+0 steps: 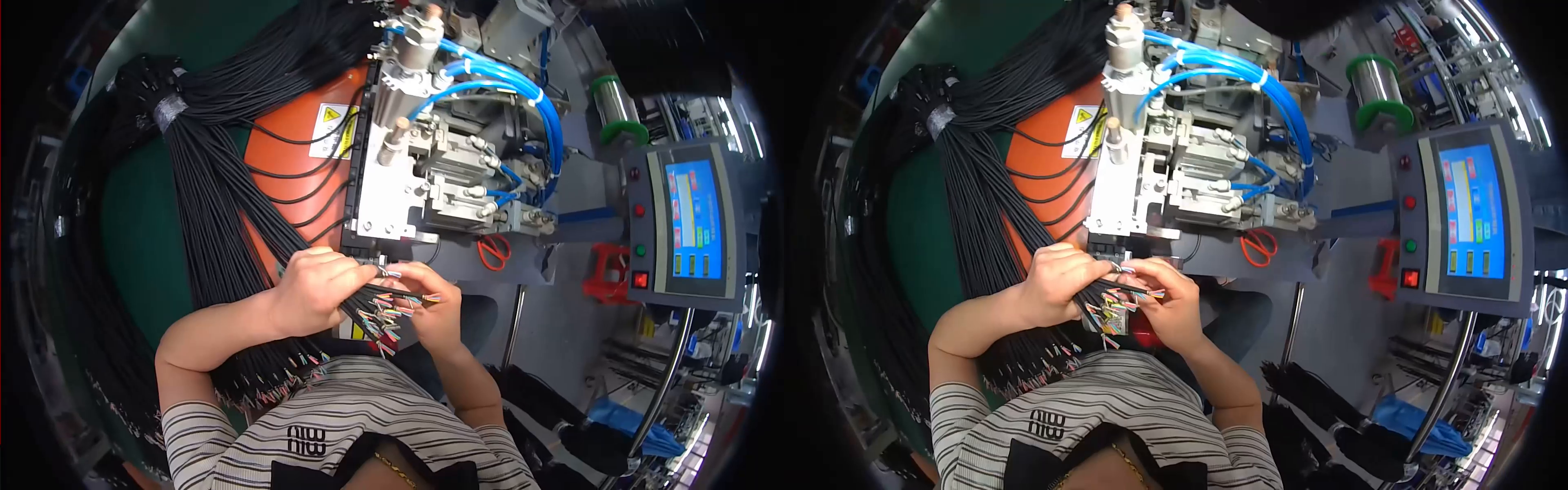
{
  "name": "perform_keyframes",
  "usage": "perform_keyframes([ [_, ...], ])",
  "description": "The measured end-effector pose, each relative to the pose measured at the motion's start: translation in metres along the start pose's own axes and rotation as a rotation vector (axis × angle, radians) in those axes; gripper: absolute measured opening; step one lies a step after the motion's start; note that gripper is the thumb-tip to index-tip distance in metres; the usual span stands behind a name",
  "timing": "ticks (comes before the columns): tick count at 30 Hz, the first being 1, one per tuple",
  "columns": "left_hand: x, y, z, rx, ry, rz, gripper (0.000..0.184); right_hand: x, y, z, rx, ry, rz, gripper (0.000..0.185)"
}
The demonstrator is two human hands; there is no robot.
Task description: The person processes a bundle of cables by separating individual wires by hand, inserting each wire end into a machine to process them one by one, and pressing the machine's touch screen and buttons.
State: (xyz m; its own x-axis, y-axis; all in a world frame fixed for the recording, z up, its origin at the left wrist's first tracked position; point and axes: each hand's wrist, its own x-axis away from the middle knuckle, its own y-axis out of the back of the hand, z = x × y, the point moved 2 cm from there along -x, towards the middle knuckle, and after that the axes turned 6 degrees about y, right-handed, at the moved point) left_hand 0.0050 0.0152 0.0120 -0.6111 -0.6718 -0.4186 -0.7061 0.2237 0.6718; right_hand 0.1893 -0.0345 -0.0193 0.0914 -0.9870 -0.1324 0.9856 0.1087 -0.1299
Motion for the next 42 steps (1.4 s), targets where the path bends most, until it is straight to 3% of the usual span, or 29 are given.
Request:
perform_keyframes([
  [3, 0.000, -0.004, 0.000, -0.045, 0.021, 0.025, 0.035, -0.002, -0.001, -0.008, -0.188, -0.134, -0.064, 0.019],
  [7, -0.001, -0.006, 0.001, -0.023, 0.037, 0.051, 0.033, -0.011, 0.003, -0.013, 0.113, 0.244, 0.026, 0.016],
  [10, -0.003, -0.006, 0.002, -0.006, 0.044, 0.059, 0.032, -0.015, 0.004, -0.006, 0.145, 0.292, 0.039, 0.015],
  [30, -0.007, -0.012, 0.008, 0.006, 0.089, 0.169, 0.029, -0.028, 0.016, -0.016, 0.152, 0.204, 0.165, 0.012],
  [42, -0.006, -0.018, 0.004, -0.174, 0.058, 0.195, 0.021, -0.025, 0.016, -0.021, 0.183, 0.070, 0.133, 0.017],
])
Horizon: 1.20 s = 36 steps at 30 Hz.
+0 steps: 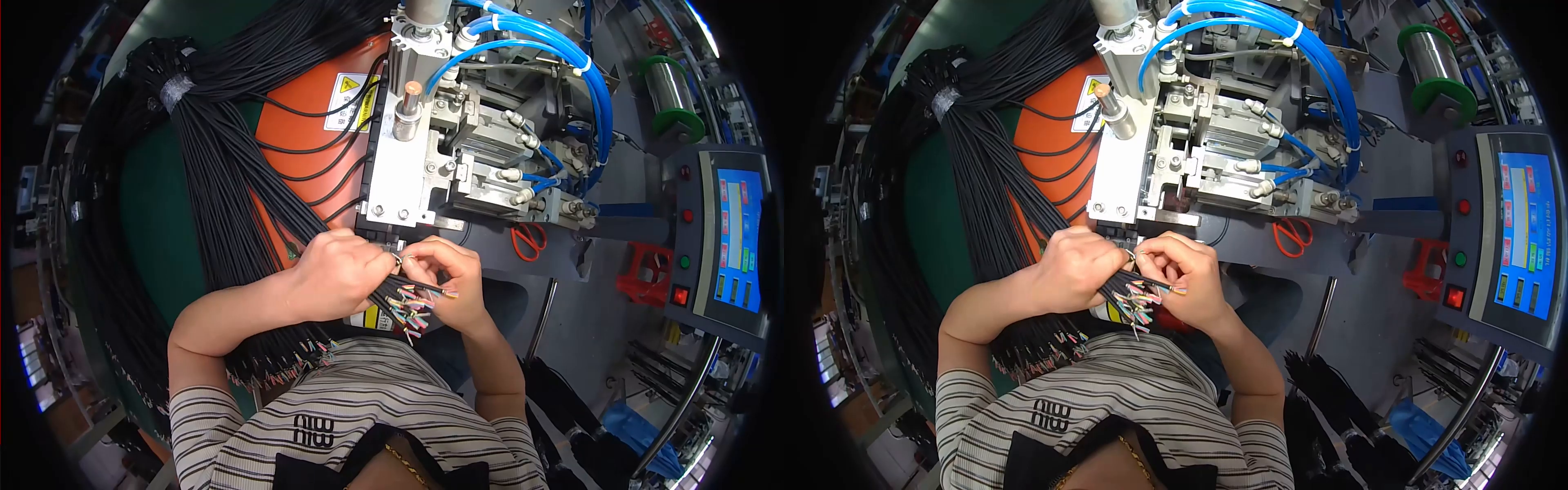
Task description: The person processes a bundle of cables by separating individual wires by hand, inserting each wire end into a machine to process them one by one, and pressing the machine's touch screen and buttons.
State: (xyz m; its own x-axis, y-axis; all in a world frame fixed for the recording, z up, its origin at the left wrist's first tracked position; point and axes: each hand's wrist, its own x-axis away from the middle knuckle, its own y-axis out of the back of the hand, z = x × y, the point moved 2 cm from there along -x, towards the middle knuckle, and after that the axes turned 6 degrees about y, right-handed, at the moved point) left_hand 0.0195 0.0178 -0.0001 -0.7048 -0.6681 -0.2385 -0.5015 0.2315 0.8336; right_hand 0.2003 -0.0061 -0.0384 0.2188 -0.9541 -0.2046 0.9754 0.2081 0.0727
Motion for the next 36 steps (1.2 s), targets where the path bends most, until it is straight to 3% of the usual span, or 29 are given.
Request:
perform_keyframes([
  [4, 0.005, 0.000, -0.004, -0.126, -0.020, -0.030, 0.016, -0.005, -0.009, 0.018, 0.508, 0.272, -0.052, 0.006],
  [8, 0.004, 0.003, -0.007, -0.159, 0.013, -0.090, 0.030, -0.008, -0.006, 0.026, 0.805, 0.291, 0.044, 0.012],
  [11, 0.004, 0.007, -0.004, -0.114, 0.048, -0.038, 0.044, -0.011, -0.003, 0.020, 0.791, 0.271, 0.040, 0.013],
  [14, 0.004, 0.006, -0.003, -0.076, 0.055, -0.011, 0.047, -0.009, -0.002, 0.016, 0.721, 0.230, 0.054, 0.008],
  [36, 0.006, 0.006, -0.002, -0.074, 0.039, 0.011, 0.054, -0.005, -0.007, 0.015, 0.706, 0.265, -0.043, 0.006],
])
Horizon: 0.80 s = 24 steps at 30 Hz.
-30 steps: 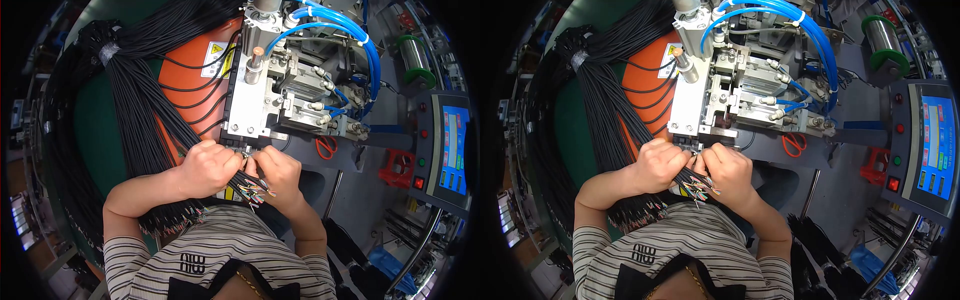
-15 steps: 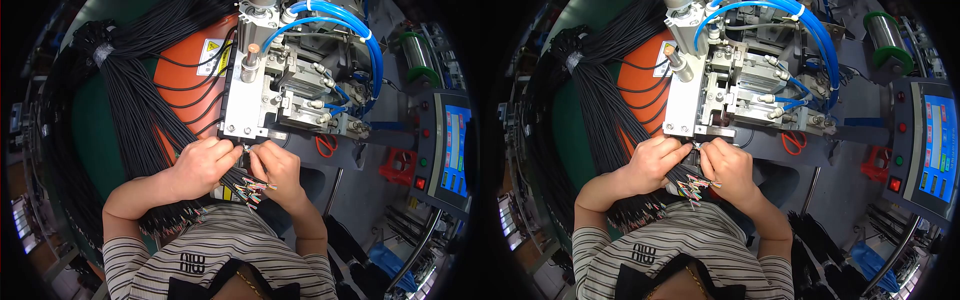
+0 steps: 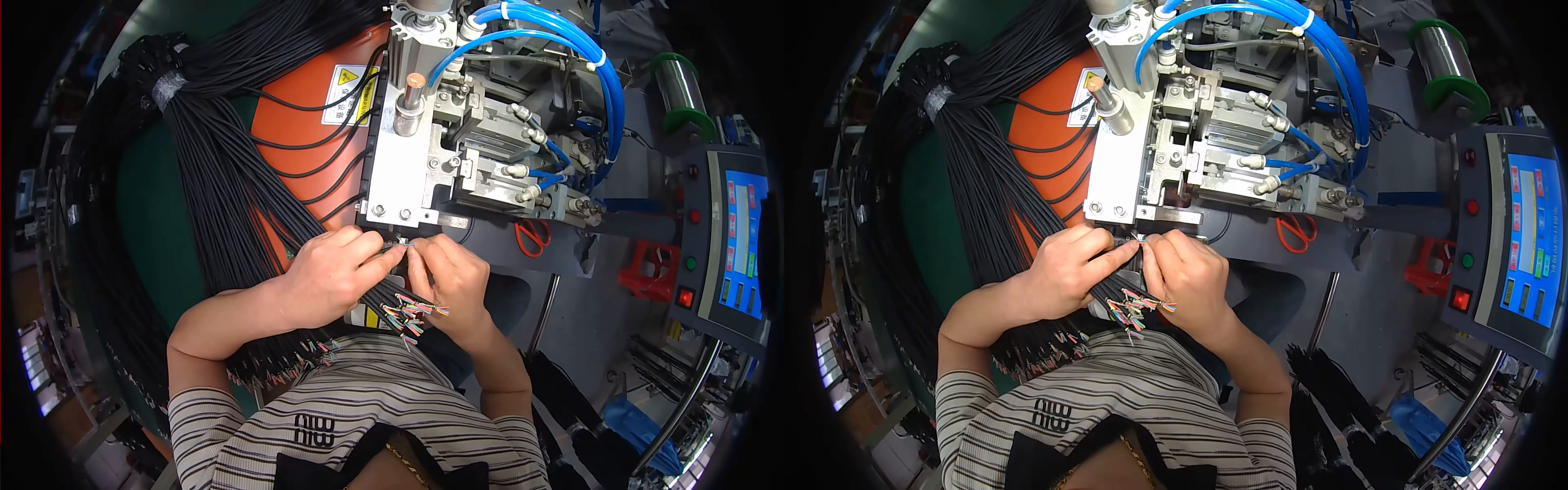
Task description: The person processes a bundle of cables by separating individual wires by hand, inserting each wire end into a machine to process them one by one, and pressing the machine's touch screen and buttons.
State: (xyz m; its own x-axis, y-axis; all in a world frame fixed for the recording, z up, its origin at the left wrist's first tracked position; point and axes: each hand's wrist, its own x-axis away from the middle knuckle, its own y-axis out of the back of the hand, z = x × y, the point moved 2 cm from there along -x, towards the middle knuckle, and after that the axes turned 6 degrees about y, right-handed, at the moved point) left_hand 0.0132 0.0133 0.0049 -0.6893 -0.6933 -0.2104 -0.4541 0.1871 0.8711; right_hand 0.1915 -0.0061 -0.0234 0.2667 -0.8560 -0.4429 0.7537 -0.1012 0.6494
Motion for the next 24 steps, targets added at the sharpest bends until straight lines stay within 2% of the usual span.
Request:
perform_keyframes([
  [11, -0.004, 0.002, -0.003, -0.028, -0.028, 0.032, 0.052, -0.003, 0.001, -0.001, -0.001, -0.003, 0.018, 0.005],
  [14, -0.007, 0.008, -0.009, -0.175, -0.072, 0.084, 0.039, -0.006, 0.004, 0.000, 0.055, 0.012, 0.079, 0.007],
  [17, -0.009, 0.007, -0.011, -0.224, -0.097, 0.097, 0.039, -0.010, 0.008, 0.003, 0.085, -0.008, 0.132, 0.010],
  [20, -0.013, 0.007, -0.012, -0.229, -0.101, 0.112, 0.037, -0.013, 0.009, -0.004, 0.022, -0.035, 0.195, 0.011],
  [24, -0.013, 0.006, -0.011, -0.230, -0.094, 0.143, 0.036, -0.006, 0.006, -0.011, -0.053, -0.057, 0.158, 0.007],
])
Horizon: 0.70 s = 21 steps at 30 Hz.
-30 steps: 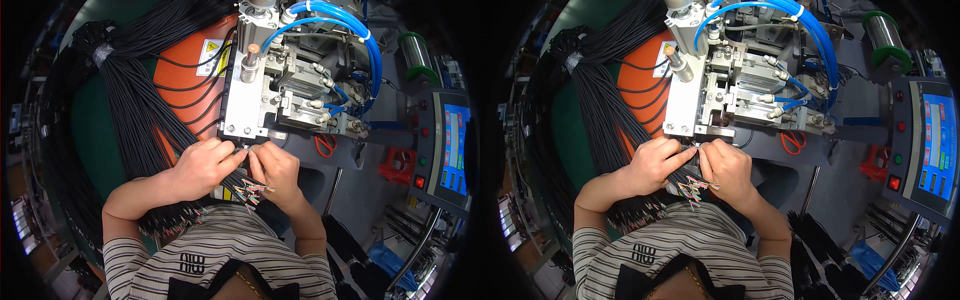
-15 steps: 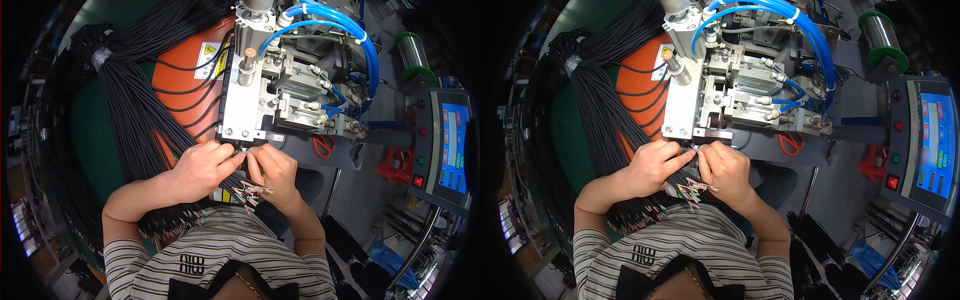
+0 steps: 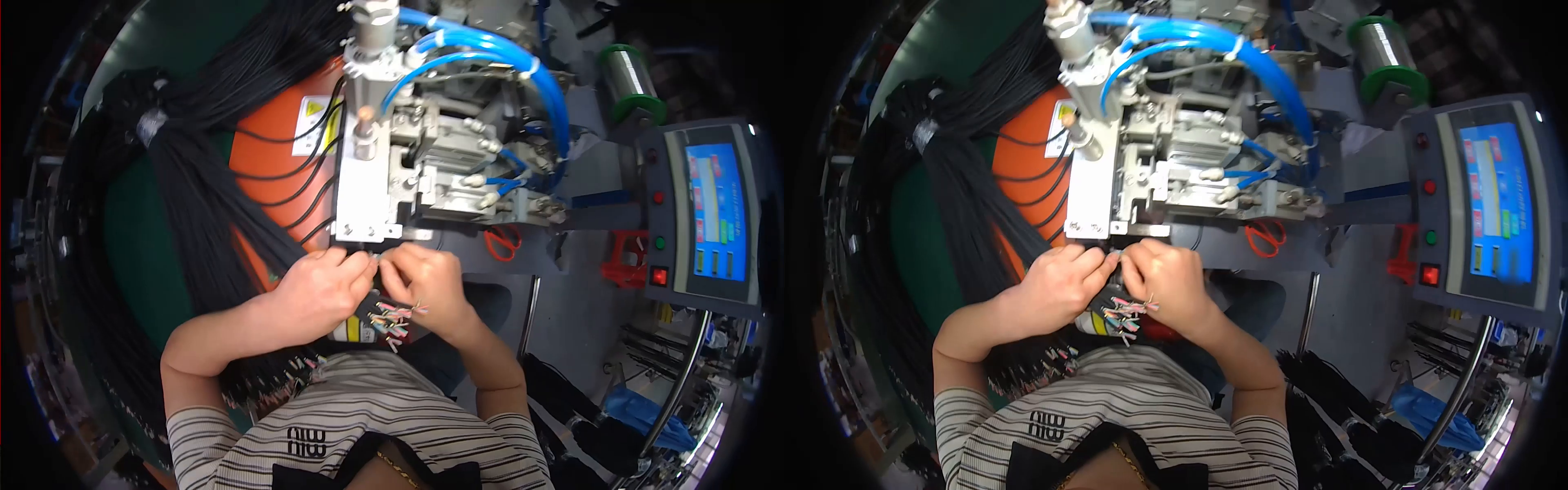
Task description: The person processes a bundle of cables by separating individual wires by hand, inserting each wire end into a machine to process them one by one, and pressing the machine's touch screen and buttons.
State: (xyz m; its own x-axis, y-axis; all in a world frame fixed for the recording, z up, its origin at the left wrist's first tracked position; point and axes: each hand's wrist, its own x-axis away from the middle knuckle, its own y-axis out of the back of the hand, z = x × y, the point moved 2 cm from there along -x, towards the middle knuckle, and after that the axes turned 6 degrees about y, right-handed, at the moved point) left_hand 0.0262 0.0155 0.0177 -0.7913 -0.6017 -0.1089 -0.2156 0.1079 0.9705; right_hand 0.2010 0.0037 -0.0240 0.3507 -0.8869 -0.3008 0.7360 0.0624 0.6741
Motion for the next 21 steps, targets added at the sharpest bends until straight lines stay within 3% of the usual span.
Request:
perform_keyframes([
  [5, -0.001, 0.004, 0.000, 0.015, 0.000, -0.003, 0.042, 0.004, -0.002, 0.007, -0.028, 0.068, -0.205, 0.013],
  [16, -0.002, 0.004, 0.002, 0.060, -0.002, -0.003, 0.041, -0.001, 0.003, 0.005, 0.053, 0.070, -0.046, 0.012],
  [21, 0.001, 0.002, 0.003, 0.045, -0.005, -0.033, 0.042, 0.008, -0.010, -0.005, -0.430, -0.128, -0.136, 0.007],
])
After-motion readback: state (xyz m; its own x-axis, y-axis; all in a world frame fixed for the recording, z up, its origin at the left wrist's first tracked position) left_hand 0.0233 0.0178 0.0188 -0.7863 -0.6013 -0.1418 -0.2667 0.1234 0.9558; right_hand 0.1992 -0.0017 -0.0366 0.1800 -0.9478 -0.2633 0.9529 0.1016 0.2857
